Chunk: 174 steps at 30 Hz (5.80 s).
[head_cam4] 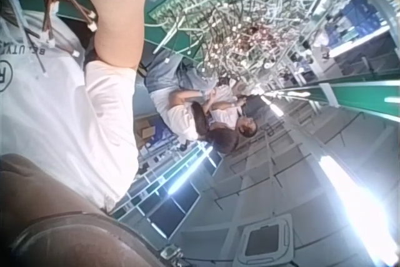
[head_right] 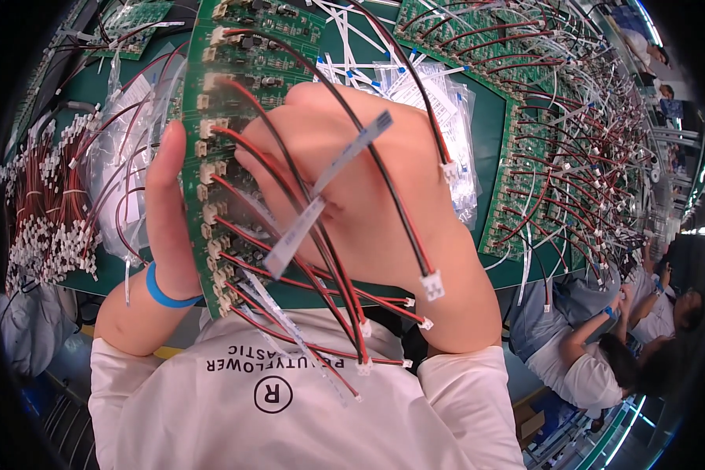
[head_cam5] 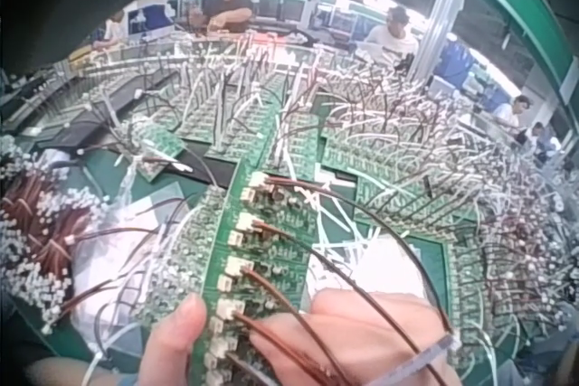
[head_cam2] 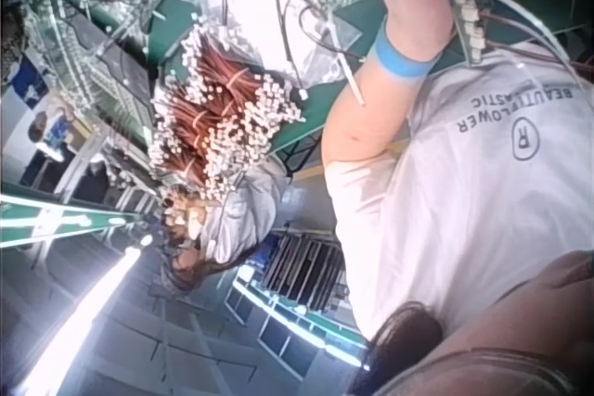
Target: The person assembles electronic components by manually connecting wire connectors to PCB panels.
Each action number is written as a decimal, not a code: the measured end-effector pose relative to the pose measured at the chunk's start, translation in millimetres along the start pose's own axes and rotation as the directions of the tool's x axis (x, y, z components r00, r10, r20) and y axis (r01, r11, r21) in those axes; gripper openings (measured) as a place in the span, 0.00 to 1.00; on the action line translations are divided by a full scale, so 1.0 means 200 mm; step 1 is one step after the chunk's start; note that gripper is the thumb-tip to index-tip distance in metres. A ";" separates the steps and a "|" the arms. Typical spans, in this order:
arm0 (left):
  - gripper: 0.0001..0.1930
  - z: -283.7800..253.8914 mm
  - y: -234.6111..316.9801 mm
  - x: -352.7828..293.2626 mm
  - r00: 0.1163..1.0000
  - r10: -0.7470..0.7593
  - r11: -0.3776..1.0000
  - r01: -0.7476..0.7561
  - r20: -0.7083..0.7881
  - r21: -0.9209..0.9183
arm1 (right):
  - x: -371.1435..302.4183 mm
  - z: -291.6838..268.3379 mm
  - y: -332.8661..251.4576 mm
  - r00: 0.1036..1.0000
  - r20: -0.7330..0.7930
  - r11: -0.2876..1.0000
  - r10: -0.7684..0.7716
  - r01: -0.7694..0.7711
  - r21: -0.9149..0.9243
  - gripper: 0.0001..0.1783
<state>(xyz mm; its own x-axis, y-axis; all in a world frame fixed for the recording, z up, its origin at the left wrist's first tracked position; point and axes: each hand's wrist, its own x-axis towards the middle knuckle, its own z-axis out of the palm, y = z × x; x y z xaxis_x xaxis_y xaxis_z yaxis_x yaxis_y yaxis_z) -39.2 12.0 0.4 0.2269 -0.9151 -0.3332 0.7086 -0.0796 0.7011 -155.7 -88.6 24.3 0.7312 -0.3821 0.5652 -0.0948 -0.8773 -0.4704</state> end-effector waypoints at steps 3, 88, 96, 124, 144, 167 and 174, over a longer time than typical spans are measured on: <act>0.30 0.01 0.00 0.01 1.000 -0.004 1.000 0.004 -0.008 -0.031 | -0.01 0.01 0.01 1.000 -0.024 0.999 0.017 -0.016 0.035 0.11; 0.28 -0.04 0.03 0.04 0.977 -0.101 0.939 0.156 0.188 -0.306 | 0.04 0.01 0.07 0.970 0.241 0.939 0.039 -0.118 0.322 0.10; 0.26 -0.06 0.04 0.03 0.966 -0.082 0.973 0.130 0.244 -0.188 | 0.02 0.05 0.05 0.983 0.182 0.949 -0.001 -0.057 0.310 0.09; 0.31 -0.06 0.03 0.09 0.995 0.060 0.973 -0.042 0.075 -0.227 | 0.04 -0.02 0.20 0.876 0.318 0.876 0.363 -0.437 0.202 0.08; 0.41 -0.01 0.03 0.04 0.965 0.026 0.896 0.094 0.262 -0.434 | 0.03 -0.16 0.14 0.889 0.275 0.601 0.366 -0.451 0.660 0.05; 0.46 -0.04 0.01 0.02 0.933 0.167 0.903 -0.014 0.319 -0.430 | 0.03 -0.05 0.14 0.848 0.119 0.763 0.516 -0.519 0.386 0.05; 0.44 -0.02 0.05 0.02 0.972 0.041 0.880 0.075 0.233 -0.468 | 0.05 -0.04 0.17 0.998 -0.036 0.996 0.044 -0.047 -0.074 0.05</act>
<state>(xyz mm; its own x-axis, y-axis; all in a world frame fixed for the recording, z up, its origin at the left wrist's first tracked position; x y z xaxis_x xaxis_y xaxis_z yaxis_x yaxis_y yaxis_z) -28.4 9.7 4.4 0.0941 -0.9844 -0.1484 0.9537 0.0464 0.2970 -156.6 -124.3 19.9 0.7015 -0.4307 0.5678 -0.1784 -0.8775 -0.4451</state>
